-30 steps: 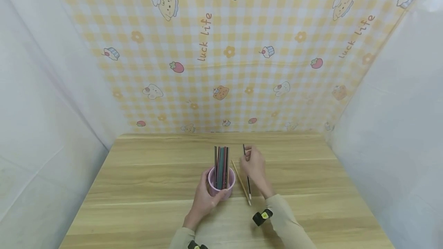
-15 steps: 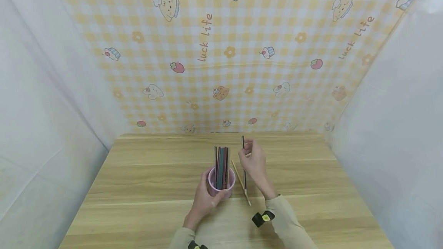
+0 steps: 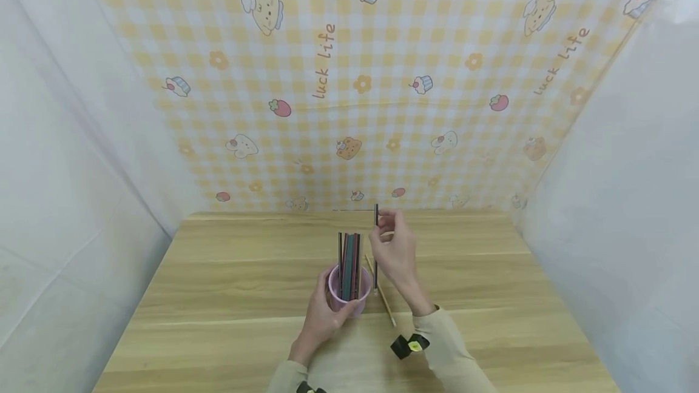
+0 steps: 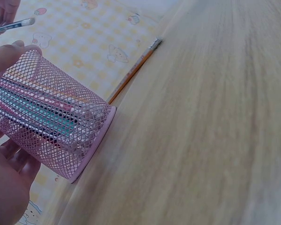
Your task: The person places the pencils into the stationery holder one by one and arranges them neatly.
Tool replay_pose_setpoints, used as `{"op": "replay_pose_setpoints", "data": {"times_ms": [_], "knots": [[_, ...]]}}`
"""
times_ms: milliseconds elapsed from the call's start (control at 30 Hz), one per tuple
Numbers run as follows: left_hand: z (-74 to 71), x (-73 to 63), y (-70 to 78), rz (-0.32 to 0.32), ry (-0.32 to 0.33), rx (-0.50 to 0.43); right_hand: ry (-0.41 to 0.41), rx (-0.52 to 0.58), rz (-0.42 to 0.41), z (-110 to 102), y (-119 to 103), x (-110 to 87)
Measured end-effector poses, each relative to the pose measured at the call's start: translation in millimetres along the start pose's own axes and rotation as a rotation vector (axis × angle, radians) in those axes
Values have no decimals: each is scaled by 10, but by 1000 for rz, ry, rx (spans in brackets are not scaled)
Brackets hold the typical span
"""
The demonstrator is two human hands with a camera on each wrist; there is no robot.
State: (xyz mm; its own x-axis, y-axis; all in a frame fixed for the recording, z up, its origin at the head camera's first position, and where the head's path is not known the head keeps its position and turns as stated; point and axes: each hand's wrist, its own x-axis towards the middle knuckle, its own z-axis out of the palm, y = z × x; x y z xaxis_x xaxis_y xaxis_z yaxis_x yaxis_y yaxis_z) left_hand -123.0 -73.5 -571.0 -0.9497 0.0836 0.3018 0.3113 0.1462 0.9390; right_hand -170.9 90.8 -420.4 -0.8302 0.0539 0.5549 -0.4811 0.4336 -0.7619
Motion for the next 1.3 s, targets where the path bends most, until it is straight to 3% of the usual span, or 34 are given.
{"op": "replay_pose_setpoints", "data": {"times_ms": [333,533,833,1033,1100,1233,1300], "knots": [[5,-6,3,-4,1,10,37,77,-84,143,-58,-24],[-3,-2,-8,12,-4,26,9,112,-98,276,-4,-84],[-7,1,-33,30,-7,36,-24,71,-69,389,87,-183],[-2,6,-43,35,11,47,-4,24,-122,487,144,-295],[-18,4,69,51,15,62,7,12,-135,523,171,-333],[-21,5,78,57,16,74,15,5,-116,567,209,-398],[-16,7,17,57,17,71,12,-7,-101,582,231,-434]]}}
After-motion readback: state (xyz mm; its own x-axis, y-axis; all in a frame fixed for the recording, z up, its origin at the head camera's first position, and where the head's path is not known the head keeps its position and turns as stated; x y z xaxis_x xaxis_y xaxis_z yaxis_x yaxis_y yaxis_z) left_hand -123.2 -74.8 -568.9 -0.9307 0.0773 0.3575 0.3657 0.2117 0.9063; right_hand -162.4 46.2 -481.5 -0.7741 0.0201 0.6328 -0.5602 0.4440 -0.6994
